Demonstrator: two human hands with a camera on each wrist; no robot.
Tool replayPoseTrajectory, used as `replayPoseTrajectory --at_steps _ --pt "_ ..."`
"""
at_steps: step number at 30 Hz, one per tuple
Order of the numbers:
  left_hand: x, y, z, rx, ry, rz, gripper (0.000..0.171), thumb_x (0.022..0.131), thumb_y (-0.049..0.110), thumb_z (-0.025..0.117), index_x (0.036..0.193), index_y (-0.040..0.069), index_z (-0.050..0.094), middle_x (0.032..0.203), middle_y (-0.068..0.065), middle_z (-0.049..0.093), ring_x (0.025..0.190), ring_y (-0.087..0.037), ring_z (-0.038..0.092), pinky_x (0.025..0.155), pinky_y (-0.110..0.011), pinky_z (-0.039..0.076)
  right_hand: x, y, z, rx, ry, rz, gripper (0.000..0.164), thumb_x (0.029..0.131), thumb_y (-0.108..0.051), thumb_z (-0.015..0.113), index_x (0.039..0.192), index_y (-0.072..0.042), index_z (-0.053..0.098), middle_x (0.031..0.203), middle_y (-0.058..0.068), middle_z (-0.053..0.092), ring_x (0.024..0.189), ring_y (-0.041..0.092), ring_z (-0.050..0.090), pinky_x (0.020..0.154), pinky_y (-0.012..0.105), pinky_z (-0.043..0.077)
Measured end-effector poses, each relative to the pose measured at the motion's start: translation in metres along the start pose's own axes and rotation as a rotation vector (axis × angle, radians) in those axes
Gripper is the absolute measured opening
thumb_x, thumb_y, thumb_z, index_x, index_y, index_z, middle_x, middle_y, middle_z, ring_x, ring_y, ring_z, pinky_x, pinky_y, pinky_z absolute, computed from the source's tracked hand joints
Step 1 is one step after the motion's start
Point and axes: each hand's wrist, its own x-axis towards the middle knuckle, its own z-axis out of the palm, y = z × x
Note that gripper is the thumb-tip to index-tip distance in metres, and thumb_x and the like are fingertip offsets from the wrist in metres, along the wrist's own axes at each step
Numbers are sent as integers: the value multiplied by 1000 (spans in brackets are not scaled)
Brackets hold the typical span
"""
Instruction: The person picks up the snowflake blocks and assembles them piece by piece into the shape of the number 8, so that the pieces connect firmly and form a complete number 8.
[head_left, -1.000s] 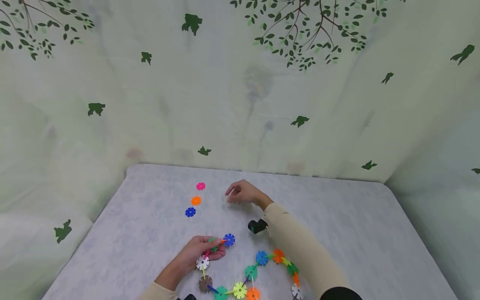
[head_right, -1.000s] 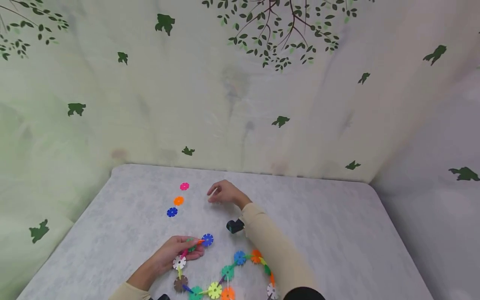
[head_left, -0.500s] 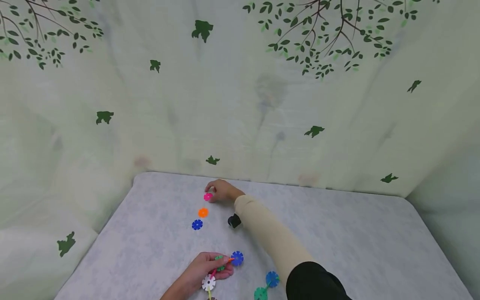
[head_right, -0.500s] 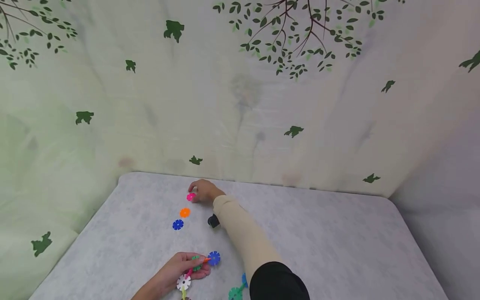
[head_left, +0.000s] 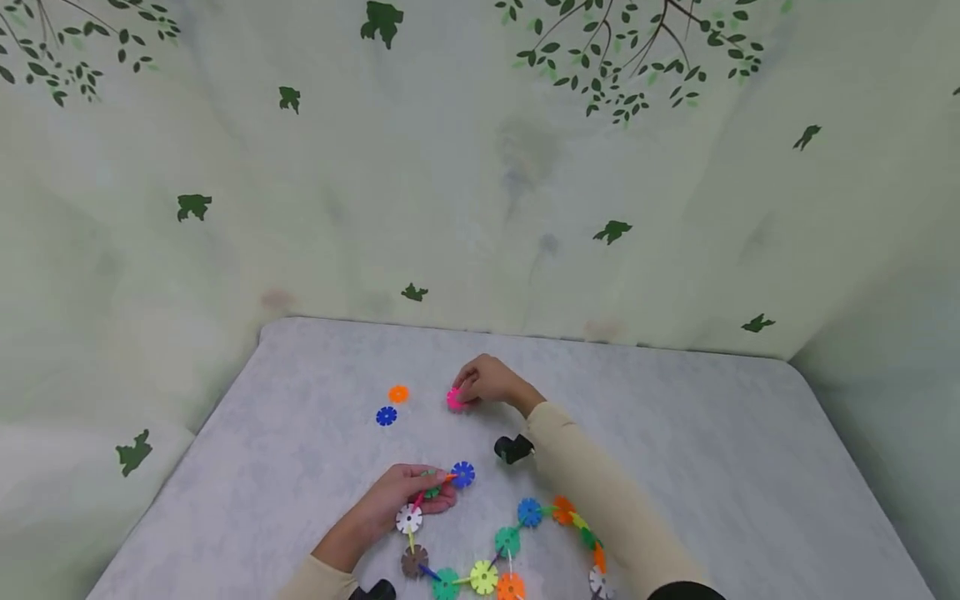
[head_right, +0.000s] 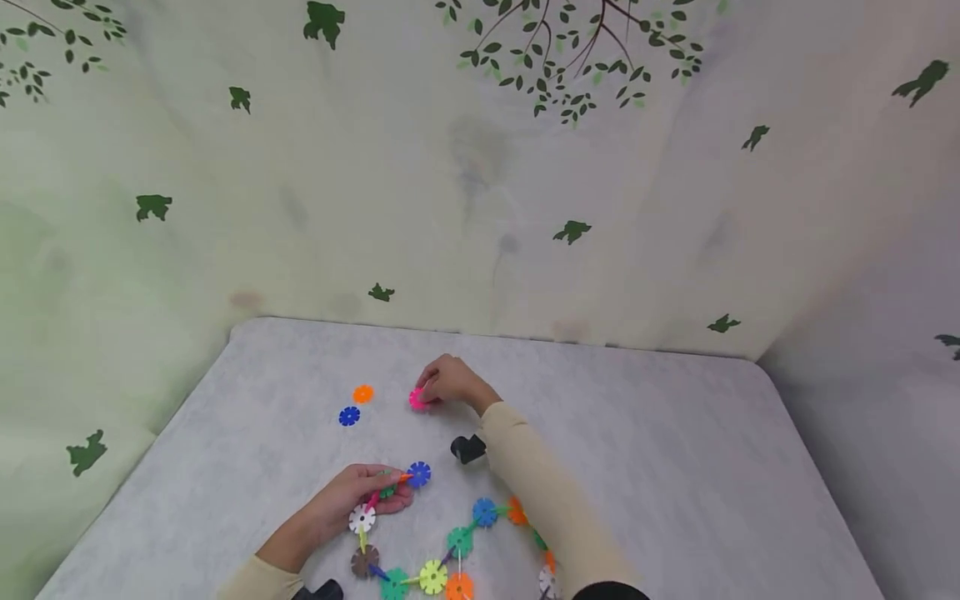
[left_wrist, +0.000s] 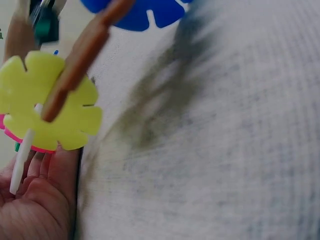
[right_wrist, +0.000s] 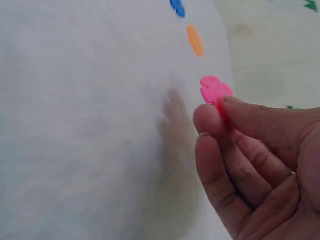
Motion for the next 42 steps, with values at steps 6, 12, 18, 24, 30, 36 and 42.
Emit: replayPoseTrajectory --at_steps 6,12,18,24,30,36,42 --pt "2 5 -4 0 12 43 40 96 24 61 118 -9 60 97 -9 71 90 -16 69 84 -30 55 -69 22 4 281 21 -35 9 87 -1 68 93 5 64 74 11 69 62 17 66 64 33 58" --pt "5 1 3 10 -8 66 40 96 22 60 118 -11 59 97 -9 71 90 -17 70 84 -30 55 -122 39 24 325 88 -43 7 86 1 69 86 4 63 78 14 71 67 24 68 66 34 58" --pt "4 2 1 -8 17 62 44 96 23 61 123 -11 55 98 -11 70 92 -19 70 84 -31 55 -134 33 43 283 134 -72 10 83 0 72 80 1 62 76 10 72 66 22 68 61 29 57" --pt "4 5 2 -19 14 36 41 96 24 61 124 -6 56 100 -10 69 93 -21 69 84 -31 55 -135 36 57 212 213 -116 13 81 -1 74 75 -2 63 76 6 72 60 12 61 54 22 51" --pt "7 17 8 103 4 24 37 98 19 55 120 -10 54 103 -11 69 88 -21 70 80 -33 57 -137 35 61 196 240 -148 12 82 1 73 74 -2 63 73 7 71 61 13 63 51 20 48" --pt "14 24 14 216 18 17 32 99 19 53 113 -9 60 90 -8 66 77 -18 66 75 -34 58 -135 32 59 184 243 -159 12 83 -1 73 76 -3 64 75 4 71 62 10 62 53 21 50" --pt "14 20 24 154 147 1 24 100 15 52 109 -6 60 91 -10 62 78 -19 63 78 -34 57 -136 31 51 136 251 -145 10 83 -2 73 79 -5 65 77 1 71 62 10 61 56 22 51"
